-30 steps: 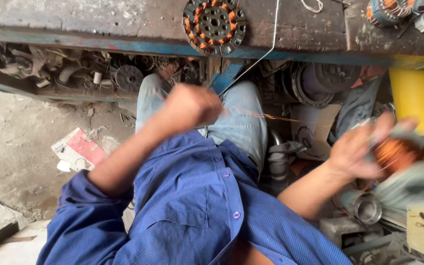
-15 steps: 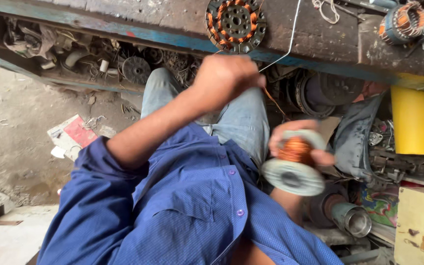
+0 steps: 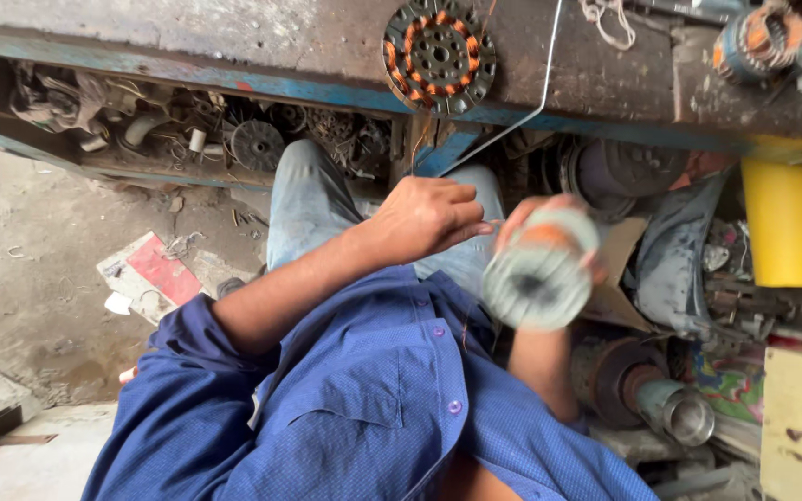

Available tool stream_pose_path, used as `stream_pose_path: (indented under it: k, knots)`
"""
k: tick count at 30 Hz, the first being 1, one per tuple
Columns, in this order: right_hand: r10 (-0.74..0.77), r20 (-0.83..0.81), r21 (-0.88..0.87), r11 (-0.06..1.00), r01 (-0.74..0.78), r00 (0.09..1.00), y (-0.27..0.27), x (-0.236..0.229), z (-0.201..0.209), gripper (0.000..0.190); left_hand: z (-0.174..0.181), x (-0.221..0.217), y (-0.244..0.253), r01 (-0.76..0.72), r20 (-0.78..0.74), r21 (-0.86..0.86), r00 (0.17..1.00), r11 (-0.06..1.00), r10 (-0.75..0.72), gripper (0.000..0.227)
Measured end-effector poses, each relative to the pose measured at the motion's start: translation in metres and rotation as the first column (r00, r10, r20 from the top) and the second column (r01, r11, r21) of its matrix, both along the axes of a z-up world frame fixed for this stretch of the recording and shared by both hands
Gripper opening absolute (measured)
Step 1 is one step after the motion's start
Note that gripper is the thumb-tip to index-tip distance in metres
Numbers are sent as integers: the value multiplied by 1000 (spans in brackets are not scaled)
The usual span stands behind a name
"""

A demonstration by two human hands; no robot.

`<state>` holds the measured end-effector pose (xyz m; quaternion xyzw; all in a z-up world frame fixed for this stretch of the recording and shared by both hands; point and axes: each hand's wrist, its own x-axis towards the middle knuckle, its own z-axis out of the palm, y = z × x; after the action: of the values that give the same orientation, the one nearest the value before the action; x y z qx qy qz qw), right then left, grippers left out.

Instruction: The person winds copper wire from a spool onto a circular motor stator, threading the wire through slots and securing it with a metal tool. The person repeatedly pulls, wraps, and tucks the wire into the stator's slots while seated at a cluttered workbench.

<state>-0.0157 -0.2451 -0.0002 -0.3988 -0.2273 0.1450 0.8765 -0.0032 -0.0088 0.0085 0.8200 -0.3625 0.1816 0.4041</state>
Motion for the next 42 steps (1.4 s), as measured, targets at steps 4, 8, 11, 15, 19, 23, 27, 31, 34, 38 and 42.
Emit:
stream_pose_path:
  k: [4,8,11,15,19,23,27,31,34,38,42]
  knots:
    - [-513,-388,-15,834,552,765,13,2,-22,67,-2,-9,-7,-81,159,132,986,988,59,16]
    - [-655,-265,-250,755,606,707,25,7,-35,53,1,-9,-2,-89,173,179,983,980,57,20]
    - [-717,-131,-310,686,658,685,33,10,-38,51,2,-12,-1,-64,123,183,992,981,42,24]
    - [-700,490,-491,271,828,519,40,-1,-33,52,-1,-17,-6,-27,62,259,998,965,11,25]
    - [-436,703,-554,160,817,562,44,-6,-24,58,3,-22,-4,-120,240,189,968,975,72,22]
    - [-234,645,-698,209,685,728,37,11,-23,61,15,-10,13,-145,331,238,942,960,60,18]
    - [-108,-52,-580,812,58,993,31,14,-26,62,19,8,35,-220,199,228,964,948,176,28]
    - [152,-364,-260,931,-257,919,44,9,-26,71,16,9,41,-308,61,-143,946,941,318,37]
    - [205,-378,-134,953,-272,903,56,8,-22,75,5,3,42,-401,-81,-266,916,877,394,33]
    - [211,-381,-145,948,-284,900,65,10,-16,77,-15,9,48,-486,-372,-373,859,790,353,21]
    - [198,-370,-220,931,-293,908,73,7,-17,77,-34,18,48,-502,-701,-471,713,726,38,22]
